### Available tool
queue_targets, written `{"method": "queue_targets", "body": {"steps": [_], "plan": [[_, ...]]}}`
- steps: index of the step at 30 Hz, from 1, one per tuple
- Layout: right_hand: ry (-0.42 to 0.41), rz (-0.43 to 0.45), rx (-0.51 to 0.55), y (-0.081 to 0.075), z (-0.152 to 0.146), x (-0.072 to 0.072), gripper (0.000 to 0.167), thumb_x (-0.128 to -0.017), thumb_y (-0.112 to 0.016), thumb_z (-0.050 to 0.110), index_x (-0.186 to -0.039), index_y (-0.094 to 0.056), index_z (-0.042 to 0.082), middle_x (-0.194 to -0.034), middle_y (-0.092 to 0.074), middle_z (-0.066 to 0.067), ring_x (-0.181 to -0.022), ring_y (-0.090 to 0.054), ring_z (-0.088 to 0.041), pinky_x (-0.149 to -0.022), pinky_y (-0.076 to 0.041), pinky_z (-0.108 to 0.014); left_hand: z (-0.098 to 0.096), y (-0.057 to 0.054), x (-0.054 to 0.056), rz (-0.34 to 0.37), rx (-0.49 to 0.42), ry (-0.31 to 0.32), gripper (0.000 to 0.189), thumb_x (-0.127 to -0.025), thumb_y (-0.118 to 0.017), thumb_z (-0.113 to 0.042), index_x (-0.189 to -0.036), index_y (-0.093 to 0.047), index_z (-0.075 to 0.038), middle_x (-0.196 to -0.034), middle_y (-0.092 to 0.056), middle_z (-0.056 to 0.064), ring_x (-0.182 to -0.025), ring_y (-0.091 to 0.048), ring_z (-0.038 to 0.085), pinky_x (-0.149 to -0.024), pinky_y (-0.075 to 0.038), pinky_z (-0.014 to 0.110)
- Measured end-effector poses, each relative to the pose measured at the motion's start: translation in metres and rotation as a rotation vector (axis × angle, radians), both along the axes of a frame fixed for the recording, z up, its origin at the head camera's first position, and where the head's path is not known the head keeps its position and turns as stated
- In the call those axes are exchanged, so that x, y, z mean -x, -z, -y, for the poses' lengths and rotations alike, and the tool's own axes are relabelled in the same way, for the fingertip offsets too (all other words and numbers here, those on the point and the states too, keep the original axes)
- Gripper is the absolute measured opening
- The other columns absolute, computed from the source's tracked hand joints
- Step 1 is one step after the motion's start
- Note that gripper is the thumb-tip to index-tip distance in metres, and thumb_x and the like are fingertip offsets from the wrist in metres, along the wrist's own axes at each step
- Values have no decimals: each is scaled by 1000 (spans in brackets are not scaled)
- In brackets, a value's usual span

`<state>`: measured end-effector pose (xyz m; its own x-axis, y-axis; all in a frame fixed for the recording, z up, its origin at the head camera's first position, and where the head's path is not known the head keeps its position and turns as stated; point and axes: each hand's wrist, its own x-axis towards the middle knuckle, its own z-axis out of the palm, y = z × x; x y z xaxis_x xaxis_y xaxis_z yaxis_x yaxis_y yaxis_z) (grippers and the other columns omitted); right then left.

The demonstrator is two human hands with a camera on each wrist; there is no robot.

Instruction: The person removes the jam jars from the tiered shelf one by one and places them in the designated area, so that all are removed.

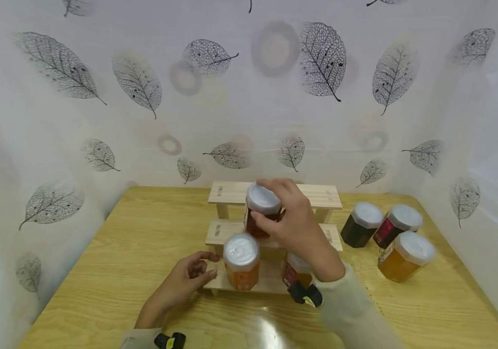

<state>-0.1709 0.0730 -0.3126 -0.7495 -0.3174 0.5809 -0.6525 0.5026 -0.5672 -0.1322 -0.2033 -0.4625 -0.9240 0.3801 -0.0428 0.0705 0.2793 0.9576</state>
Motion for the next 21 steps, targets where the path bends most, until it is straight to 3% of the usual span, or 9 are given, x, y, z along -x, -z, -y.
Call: {"method": "queue_targets", "body": {"steps": [11, 21], "plan": [[8, 47, -17, -4, -28, 0, 54, -81, -76, 24, -131, -55, 20, -123, -52, -3, -95, -54, -17, -64, -52, -33, 2, 4, 1, 14, -27, 6, 35, -92, -64, -24, -123, -55, -13, -78, -51, 10, -60, -47, 10, -54, -46, 26], [73, 66, -52, -4, -57, -4, 54, -81, -76, 28, -132, -54, 25, -124, -53, 1, -89, -53, -14, -60, -51, -33, 2, 4, 0, 12, -11, -2, 35, -91, -65, -25, -123, -55, -12, -77, -50, 10, -60, -47, 9, -54, -45, 25]]}}
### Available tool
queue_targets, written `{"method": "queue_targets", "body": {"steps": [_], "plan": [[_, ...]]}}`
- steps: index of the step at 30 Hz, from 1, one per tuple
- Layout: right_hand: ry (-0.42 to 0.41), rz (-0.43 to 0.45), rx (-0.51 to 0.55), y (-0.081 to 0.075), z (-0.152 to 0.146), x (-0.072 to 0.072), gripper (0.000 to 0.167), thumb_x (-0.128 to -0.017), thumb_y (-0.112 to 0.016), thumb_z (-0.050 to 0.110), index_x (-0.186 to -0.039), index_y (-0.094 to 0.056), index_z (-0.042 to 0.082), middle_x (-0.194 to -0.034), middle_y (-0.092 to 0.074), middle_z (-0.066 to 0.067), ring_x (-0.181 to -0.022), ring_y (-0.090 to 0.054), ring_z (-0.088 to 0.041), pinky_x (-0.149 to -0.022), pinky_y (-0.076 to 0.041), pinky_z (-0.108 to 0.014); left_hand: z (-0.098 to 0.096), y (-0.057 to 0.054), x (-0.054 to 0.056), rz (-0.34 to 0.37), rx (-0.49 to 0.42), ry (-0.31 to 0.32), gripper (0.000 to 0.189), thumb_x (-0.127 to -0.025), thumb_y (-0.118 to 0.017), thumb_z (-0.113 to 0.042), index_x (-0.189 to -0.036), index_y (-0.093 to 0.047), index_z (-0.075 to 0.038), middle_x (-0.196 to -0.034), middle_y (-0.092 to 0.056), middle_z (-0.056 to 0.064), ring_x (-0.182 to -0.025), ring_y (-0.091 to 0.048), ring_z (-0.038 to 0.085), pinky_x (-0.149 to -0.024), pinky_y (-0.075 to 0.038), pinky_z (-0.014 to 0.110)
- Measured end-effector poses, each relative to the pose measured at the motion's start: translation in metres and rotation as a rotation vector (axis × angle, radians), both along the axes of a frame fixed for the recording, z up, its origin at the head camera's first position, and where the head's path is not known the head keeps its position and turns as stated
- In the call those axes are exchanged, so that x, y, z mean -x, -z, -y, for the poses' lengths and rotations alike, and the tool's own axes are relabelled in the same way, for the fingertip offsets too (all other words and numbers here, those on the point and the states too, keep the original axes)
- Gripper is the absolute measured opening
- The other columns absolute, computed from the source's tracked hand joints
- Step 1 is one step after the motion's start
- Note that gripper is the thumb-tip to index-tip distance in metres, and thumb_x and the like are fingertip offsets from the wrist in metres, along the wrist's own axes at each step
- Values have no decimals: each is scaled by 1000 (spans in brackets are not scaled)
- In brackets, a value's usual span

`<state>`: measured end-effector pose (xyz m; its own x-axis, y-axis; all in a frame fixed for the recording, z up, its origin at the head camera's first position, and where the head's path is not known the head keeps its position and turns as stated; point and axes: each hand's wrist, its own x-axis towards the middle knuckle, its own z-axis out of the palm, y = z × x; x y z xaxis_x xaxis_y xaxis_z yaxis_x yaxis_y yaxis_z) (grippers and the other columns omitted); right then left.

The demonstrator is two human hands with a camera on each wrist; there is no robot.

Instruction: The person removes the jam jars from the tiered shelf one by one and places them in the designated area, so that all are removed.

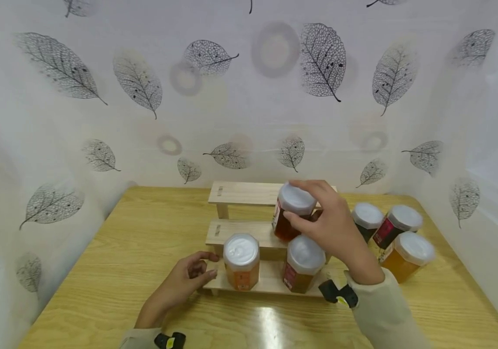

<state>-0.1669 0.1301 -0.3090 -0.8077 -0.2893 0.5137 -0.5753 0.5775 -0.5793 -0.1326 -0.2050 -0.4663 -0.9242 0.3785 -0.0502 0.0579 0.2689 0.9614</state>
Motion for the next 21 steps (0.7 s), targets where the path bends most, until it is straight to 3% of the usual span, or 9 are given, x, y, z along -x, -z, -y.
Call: {"method": "queue_targets", "body": {"steps": [12, 21], "plan": [[-74, -12, 44, 1, -24, 2, 55, -80, -77, 16, -131, -55, 23, -120, -55, 0, -90, -54, -15, -58, -53, -27, 0, 1, 1, -26, 7, 6, 35, -91, -64, -28, -123, -55, -15, -77, -51, 7, -59, -46, 9, -53, -46, 26], [-58, -38, 69, 5, -28, 2, 56, -80, -76, 14, -131, -55, 21, -120, -54, 0, -91, -54, -14, -56, -53, -25, -1, -2, 1, -19, 3, -1, 34, -91, -65, -23, -122, -56, -12, -77, -53, 10, -59, -47, 9, -53, -45, 24]]}}
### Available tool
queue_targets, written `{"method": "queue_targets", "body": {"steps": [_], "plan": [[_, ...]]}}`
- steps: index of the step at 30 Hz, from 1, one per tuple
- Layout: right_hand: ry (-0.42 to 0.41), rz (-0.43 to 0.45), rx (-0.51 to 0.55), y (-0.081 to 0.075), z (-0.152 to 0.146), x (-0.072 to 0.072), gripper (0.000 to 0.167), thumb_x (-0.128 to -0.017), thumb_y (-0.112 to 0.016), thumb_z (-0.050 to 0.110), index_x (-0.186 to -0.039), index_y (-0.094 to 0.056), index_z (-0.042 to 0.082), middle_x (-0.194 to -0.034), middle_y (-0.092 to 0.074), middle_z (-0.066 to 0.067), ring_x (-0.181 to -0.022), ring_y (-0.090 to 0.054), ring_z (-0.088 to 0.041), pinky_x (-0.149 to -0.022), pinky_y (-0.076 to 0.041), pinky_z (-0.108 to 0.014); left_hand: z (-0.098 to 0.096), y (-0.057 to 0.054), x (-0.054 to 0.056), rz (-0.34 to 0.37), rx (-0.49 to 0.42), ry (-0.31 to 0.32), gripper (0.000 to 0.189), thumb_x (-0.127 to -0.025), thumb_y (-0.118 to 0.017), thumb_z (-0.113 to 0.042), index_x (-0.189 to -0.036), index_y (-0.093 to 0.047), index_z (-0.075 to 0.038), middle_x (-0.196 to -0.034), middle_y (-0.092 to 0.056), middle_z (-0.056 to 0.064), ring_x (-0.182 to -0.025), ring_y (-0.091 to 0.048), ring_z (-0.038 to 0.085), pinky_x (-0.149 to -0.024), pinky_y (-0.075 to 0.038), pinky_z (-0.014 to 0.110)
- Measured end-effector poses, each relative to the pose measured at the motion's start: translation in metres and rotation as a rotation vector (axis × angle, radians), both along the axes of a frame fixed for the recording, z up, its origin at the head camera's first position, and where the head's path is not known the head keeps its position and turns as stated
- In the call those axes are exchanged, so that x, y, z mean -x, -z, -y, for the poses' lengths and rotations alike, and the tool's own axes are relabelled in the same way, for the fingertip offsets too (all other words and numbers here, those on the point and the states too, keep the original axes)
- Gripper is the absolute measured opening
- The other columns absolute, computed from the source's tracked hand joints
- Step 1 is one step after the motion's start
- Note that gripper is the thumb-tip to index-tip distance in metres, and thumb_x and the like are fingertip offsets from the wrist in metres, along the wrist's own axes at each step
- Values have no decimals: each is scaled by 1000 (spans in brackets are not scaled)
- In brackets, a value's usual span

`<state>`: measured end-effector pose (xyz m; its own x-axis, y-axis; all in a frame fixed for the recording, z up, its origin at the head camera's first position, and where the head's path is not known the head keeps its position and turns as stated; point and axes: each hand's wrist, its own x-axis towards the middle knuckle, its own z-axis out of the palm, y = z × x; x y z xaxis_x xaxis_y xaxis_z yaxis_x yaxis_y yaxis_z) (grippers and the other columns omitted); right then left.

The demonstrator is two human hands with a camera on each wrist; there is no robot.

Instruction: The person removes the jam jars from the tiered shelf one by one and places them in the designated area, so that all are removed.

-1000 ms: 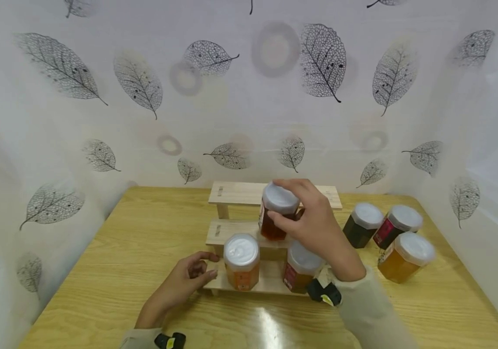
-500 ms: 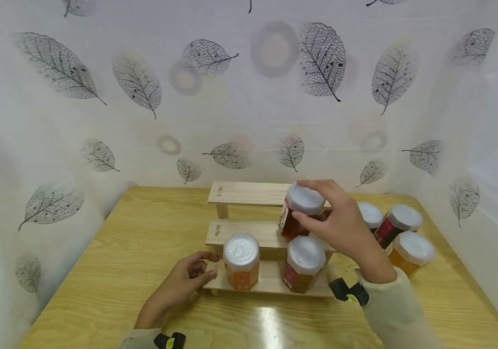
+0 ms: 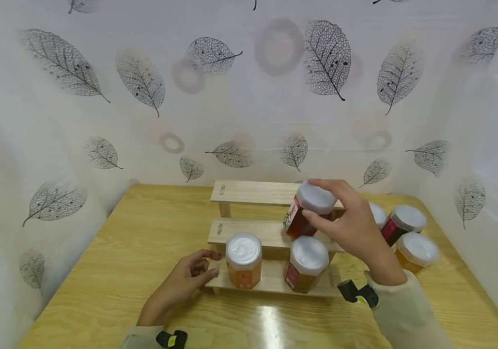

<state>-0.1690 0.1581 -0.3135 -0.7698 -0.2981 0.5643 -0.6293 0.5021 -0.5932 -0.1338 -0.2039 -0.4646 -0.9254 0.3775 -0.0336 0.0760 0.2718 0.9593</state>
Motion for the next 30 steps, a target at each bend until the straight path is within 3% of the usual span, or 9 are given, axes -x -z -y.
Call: {"method": "queue_targets", "body": {"steps": [5, 17, 26, 30], "plan": [[34, -38, -26, -1, -7, 0, 56, -79, -77, 13, -130, -56, 20, -119, -56, 0, -88, -53, -11, -55, -50, -21, -2, 0, 2, 12, -12, -3, 33, -92, -63, -15, -123, -55, -9, -76, -52, 11, -59, -46, 9, -52, -43, 23], [140, -66, -87, -2, -34, -5, 56, -76, -79, 11, -128, -59, 20, -120, -56, 1, -76, -47, -9, -52, -42, -18, 0, 2, 0, -7, -2, 1, 34, -90, -65, -25, -121, -56, -13, -78, -54, 11, -61, -49, 10, -54, -46, 25], [189, -43, -74, 0, -54, -14, 58, -75, -80, 6, -127, -60, 21, -121, -56, -3, -79, -48, -9, -54, -42, -14, 0, 2, 1, -1, -12, 11, 35, -91, -65, -25, -122, -56, -12, -77, -54, 11, -60, -48, 9, -53, -45, 24], [209, -80, -69, 2, -66, -16, 60, -71, -81, 2, -125, -62, 19, -120, -57, -4, -82, -46, -9, -54, -42, -12, 1, 2, 1, -2, -12, 8, 34, -91, -65, -25, -121, -56, -12, -77, -54, 11, -60, -47, 9, -53, -45, 24]]}}
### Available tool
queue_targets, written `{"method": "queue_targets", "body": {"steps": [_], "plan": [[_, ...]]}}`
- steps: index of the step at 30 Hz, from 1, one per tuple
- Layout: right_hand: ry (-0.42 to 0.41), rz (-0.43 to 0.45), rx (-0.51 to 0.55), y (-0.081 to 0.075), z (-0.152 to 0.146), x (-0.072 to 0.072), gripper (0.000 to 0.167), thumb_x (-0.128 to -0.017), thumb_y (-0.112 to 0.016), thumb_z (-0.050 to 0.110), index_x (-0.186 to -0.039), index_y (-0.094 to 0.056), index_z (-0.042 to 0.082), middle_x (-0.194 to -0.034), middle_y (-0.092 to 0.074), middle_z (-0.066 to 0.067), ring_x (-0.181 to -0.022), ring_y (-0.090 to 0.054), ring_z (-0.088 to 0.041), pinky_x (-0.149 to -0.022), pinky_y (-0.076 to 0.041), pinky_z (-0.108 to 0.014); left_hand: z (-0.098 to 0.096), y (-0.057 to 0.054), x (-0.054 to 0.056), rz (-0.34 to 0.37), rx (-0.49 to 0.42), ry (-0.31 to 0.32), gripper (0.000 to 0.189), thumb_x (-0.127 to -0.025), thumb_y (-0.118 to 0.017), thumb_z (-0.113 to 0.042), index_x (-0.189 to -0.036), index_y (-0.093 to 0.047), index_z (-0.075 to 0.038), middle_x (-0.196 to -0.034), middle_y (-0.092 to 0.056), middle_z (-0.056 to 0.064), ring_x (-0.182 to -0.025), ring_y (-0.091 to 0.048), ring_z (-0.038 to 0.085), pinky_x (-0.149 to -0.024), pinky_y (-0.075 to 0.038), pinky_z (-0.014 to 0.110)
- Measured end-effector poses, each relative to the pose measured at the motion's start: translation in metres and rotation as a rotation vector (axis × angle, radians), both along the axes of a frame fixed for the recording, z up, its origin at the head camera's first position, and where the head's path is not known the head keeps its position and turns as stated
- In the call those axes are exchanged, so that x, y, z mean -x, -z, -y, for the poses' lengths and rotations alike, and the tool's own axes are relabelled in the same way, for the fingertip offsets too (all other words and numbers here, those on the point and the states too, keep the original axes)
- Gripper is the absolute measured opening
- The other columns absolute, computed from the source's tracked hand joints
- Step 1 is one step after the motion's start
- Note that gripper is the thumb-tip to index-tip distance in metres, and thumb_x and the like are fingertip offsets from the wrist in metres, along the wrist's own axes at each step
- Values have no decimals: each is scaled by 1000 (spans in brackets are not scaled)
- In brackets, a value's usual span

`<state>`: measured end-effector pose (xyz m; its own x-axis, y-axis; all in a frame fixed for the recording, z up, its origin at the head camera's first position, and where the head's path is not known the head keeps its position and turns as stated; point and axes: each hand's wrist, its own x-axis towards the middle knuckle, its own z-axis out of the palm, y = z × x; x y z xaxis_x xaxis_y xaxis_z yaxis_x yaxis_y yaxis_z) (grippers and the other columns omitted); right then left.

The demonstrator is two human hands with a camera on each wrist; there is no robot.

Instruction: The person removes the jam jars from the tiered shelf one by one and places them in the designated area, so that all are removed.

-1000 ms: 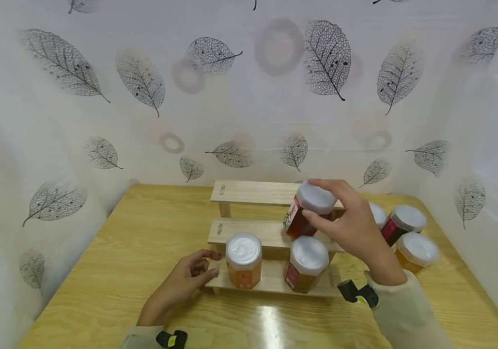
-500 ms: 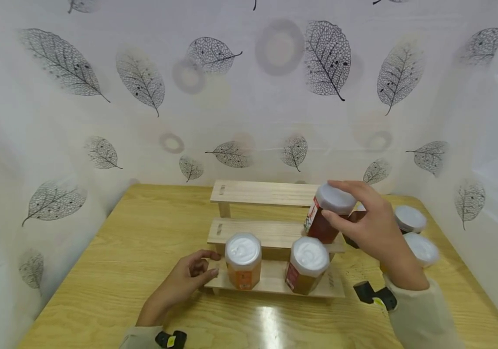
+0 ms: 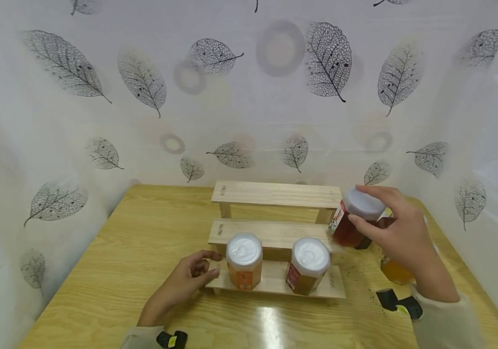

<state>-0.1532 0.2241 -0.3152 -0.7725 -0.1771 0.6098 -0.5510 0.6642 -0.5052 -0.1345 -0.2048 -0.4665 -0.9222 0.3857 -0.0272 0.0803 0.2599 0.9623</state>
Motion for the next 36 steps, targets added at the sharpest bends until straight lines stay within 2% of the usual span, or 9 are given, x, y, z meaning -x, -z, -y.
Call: {"method": "queue_targets", "body": {"steps": [10, 15, 20, 25, 31, 36], "plan": [[106, 20, -14, 5, -33, -7, 62, -69, -82, 2, -125, -62, 20, -120, -56, 3, -92, -46, -2, -62, -43, -5, 0, 0, -1, 19, -3, -1, 36, -91, -64, -27, -123, -56, -13, -79, -54, 10, -61, -47, 10, -54, -46, 26], [90, 22, -33, 12, -40, -10, 63, -67, -83, 0, -124, -62, 17, -120, -55, 1, -92, -46, -2, -62, -43, -6, 0, -1, -1, 17, 0, -6, 35, -91, -65, -27, -122, -56, -13, -78, -53, 10, -60, -47, 10, -54, -46, 25], [38, 9, -82, 25, -43, -9, 66, -64, -84, -3, -124, -61, 13, -116, -56, -4, -87, -46, -3, -60, -43, -8, 0, -2, 0, 10, -3, -9, 35, -90, -66, -26, -122, -56, -13, -77, -52, 10, -60, -47, 9, -53, -45, 24], [32, -34, -130, 42, -44, -10, 69, -60, -86, -2, -124, -61, 10, -112, -60, -11, -87, -44, -2, -56, -42, -9, 0, -2, -1, 15, -6, -3, 35, -91, -65, -26, -122, -56, -13, -78, -52, 10, -60, -47, 9, -54, -45, 24], [38, 32, -123, 61, -43, -14, 68, -63, -86, 1, -125, -59, 10, -108, -57, -10, -79, -45, -4, -53, -42, -13, 0, -1, -1, 21, -5, -1, 35, -91, -65, -27, -122, -56, -13, -78, -52, 9, -61, -46, 9, -54, -45, 25], [95, 92, -133, 74, -41, -18, 63, -67, -86, 9, -124, -58, 10, -110, -56, -11, -83, -47, -12, -54, -41, -20, 0, -2, -1, 21, -4, -2, 35, -91, -65, -27, -122, -56, -13, -79, -52, 10, -60, -47, 9, -54, -45, 24]]}}
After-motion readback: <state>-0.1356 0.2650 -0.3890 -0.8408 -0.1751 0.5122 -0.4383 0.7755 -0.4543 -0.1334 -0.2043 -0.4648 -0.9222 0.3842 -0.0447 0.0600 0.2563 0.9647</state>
